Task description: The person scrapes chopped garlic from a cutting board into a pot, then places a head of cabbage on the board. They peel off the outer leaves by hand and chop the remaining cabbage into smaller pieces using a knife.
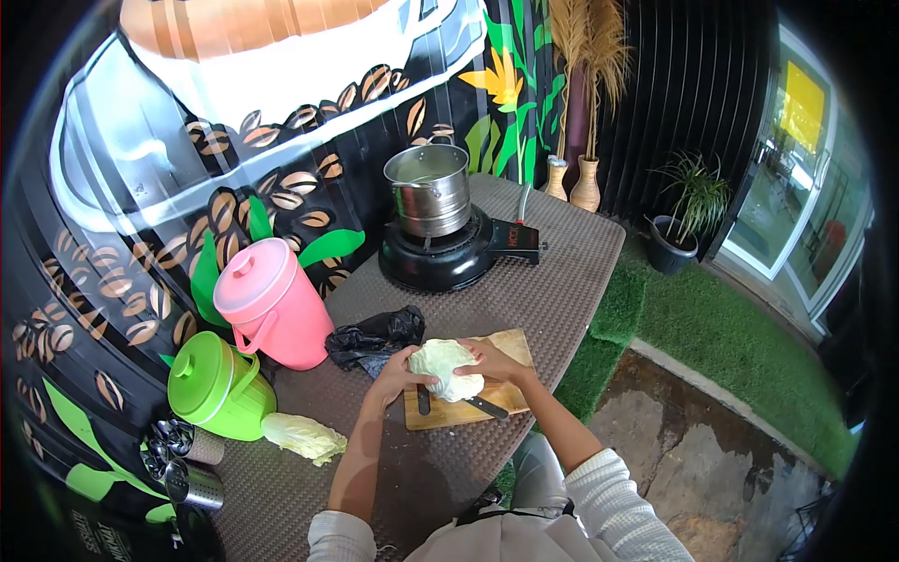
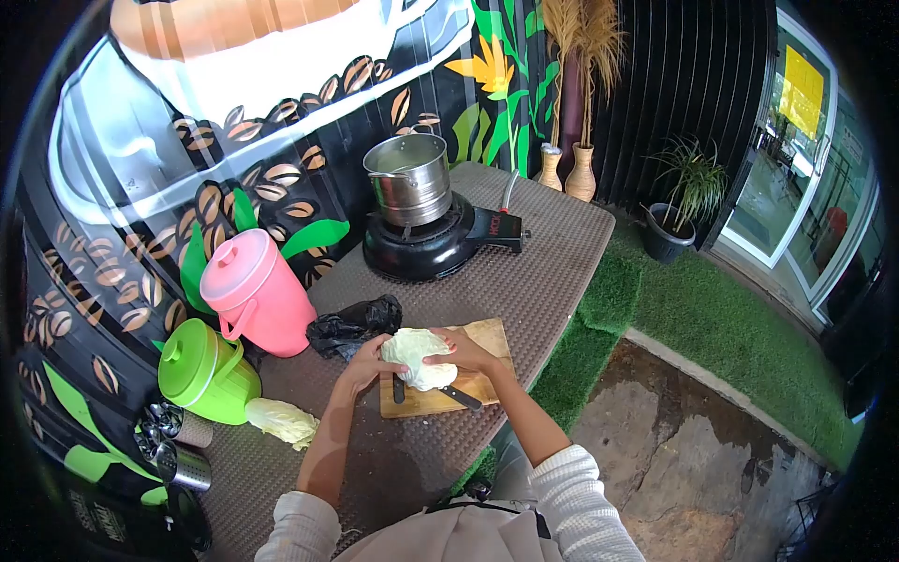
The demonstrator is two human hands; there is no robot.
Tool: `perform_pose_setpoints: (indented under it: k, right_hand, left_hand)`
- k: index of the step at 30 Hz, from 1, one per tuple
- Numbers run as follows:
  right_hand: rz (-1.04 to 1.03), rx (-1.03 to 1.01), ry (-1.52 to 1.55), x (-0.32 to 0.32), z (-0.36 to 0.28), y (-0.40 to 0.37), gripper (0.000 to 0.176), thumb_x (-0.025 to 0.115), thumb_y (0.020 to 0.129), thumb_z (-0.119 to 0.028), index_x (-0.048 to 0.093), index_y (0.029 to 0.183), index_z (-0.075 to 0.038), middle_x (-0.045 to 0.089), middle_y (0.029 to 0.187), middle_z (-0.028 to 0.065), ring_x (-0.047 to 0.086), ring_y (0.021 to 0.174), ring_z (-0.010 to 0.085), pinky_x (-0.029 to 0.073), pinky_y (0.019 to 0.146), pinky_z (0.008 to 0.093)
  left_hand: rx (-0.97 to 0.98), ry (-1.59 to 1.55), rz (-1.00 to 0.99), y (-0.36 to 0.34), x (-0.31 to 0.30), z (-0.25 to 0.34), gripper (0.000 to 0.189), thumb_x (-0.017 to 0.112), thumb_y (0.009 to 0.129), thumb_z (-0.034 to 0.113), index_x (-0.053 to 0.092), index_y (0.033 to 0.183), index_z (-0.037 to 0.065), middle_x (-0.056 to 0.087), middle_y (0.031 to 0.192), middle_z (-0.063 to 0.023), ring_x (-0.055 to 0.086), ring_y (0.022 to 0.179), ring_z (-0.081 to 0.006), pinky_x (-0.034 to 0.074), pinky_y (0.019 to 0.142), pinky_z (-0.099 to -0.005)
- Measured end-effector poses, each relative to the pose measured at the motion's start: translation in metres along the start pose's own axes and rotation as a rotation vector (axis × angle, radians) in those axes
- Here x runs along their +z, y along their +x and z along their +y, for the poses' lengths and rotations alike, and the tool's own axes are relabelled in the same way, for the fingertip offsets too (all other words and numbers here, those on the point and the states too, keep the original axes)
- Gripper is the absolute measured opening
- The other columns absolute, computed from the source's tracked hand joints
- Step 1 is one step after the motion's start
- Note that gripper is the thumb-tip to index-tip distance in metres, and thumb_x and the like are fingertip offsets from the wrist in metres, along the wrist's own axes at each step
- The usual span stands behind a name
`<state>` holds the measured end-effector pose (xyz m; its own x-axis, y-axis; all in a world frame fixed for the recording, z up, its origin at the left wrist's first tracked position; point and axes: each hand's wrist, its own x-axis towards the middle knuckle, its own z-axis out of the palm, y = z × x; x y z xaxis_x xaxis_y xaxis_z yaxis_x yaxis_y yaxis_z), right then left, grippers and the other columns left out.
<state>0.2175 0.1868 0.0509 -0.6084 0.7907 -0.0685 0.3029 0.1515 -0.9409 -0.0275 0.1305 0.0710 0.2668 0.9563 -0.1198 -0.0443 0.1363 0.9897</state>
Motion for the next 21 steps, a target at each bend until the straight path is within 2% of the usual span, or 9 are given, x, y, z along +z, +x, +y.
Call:
perform_pose_setpoints:
  k: [5, 7, 8, 11, 13, 14, 18, 20, 21]
  right_hand:
    - [0.052, -0.033, -0.167, 0.003, -0.005, 0.003, 0.082, 0.086, 0.063, -0.042, 0.051, 0.132, -0.011, 0.05, 0.12, 0.0131, 0.051, 0.109, 0.0242, 0.042, 0.094, 0.035]
    - [0.109, -0.148, -0.081, 0.003, -0.004, 0.003, 0.079, 0.088, 0.06, -0.043, 0.055, 0.12, -0.002, 0.054, 0.104, 0.013, 0.054, 0.101, 0.0244, 0.045, 0.089, 0.0344]
    - [0.108, -0.146, -0.079, 0.002, -0.004, 0.004, 0.079, 0.088, 0.06, -0.043, 0.055, 0.12, -0.002, 0.054, 0.104, 0.013, 0.054, 0.101, 0.0244, 0.045, 0.089, 0.0344]
    - [0.049, -0.112, -0.024, -0.003, 0.001, 0.015, 0.064, 0.086, 0.066, -0.035, 0.055, 0.112, -0.003, 0.056, 0.097, 0.0091, 0.055, 0.095, 0.0199, 0.046, 0.085, 0.031]
    - [0.034, -0.072, 0.199, -0.01, 0.006, 0.023, 0.046, 0.078, 0.078, -0.025, 0.055, 0.111, -0.004, 0.059, 0.095, 0.0036, 0.055, 0.093, 0.014, 0.046, 0.083, 0.0277]
    - [0.01, -0.108, 0.173, -0.015, 0.009, 0.025, 0.033, 0.072, 0.084, -0.018, 0.056, 0.108, -0.004, 0.06, 0.094, 0.0034, 0.056, 0.088, 0.0107, 0.046, 0.08, 0.0234]
    - [-0.039, -0.197, -0.086, -0.021, 0.01, 0.023, 0.026, 0.07, 0.086, -0.019, 0.057, 0.103, -0.004, 0.061, 0.092, 0.0036, 0.056, 0.083, 0.0105, 0.046, 0.076, 0.024]
    - [-0.083, 0.073, 0.026, -0.02, 0.005, 0.018, 0.027, 0.07, 0.085, -0.021, 0.059, 0.1, -0.001, 0.059, 0.083, 0.0052, 0.057, 0.079, 0.0138, 0.049, 0.074, 0.0287]
    - [-0.081, 0.074, 0.027, -0.019, 0.011, 0.019, 0.027, 0.07, 0.085, -0.021, 0.059, 0.1, -0.001, 0.059, 0.083, 0.0052, 0.057, 0.079, 0.0138, 0.049, 0.074, 0.0287]
  left_hand:
    - [0.059, -0.01, 0.009, 0.0, -0.006, -0.015, 0.063, 0.086, 0.062, 0.0, 0.053, 0.116, 0.005, 0.06, 0.109, -0.0023, 0.056, 0.106, -0.0139, 0.046, 0.093, -0.0288]
    - [0.072, -0.027, -0.01, -0.002, -0.005, -0.013, 0.063, 0.086, 0.063, 0.001, 0.053, 0.117, 0.005, 0.059, 0.11, -0.0015, 0.055, 0.107, -0.0136, 0.045, 0.094, -0.0286]
    - [0.087, -0.043, -0.027, -0.003, -0.005, -0.012, 0.064, 0.086, 0.063, 0.002, 0.052, 0.117, 0.006, 0.059, 0.111, -0.0008, 0.054, 0.108, -0.0134, 0.044, 0.095, -0.0284]
    - [0.118, -0.024, -0.039, 0.001, -0.009, -0.019, 0.064, 0.086, 0.063, 0.003, 0.051, 0.117, 0.007, 0.057, 0.111, 0.0004, 0.053, 0.109, -0.0132, 0.042, 0.096, -0.0282]
    - [0.096, -0.028, -0.041, -0.002, -0.006, -0.01, 0.062, 0.085, 0.064, 0.0, 0.051, 0.115, 0.007, 0.055, 0.111, 0.0012, 0.051, 0.11, -0.0133, 0.04, 0.098, -0.028]
    - [0.074, -0.03, -0.044, -0.003, -0.004, -0.006, 0.061, 0.084, 0.064, -0.004, 0.05, 0.113, 0.008, 0.053, 0.11, 0.002, 0.049, 0.112, -0.0133, 0.038, 0.099, -0.0277]
    - [0.115, 0.012, -0.043, 0.0, -0.007, -0.009, 0.063, 0.086, 0.064, 0.003, 0.051, 0.116, 0.008, 0.056, 0.112, 0.0003, 0.052, 0.111, -0.0136, 0.041, 0.098, -0.0286]
    - [0.09, -0.005, -0.055, 0.0, -0.007, -0.011, 0.062, 0.084, 0.064, -0.001, 0.049, 0.114, 0.008, 0.053, 0.11, 0.0019, 0.048, 0.113, -0.0137, 0.037, 0.099, -0.0275]
    - [0.09, -0.004, -0.058, -0.001, -0.006, -0.013, 0.062, 0.084, 0.064, -0.001, 0.049, 0.114, 0.008, 0.053, 0.11, 0.0019, 0.048, 0.113, -0.0137, 0.037, 0.099, -0.0275]
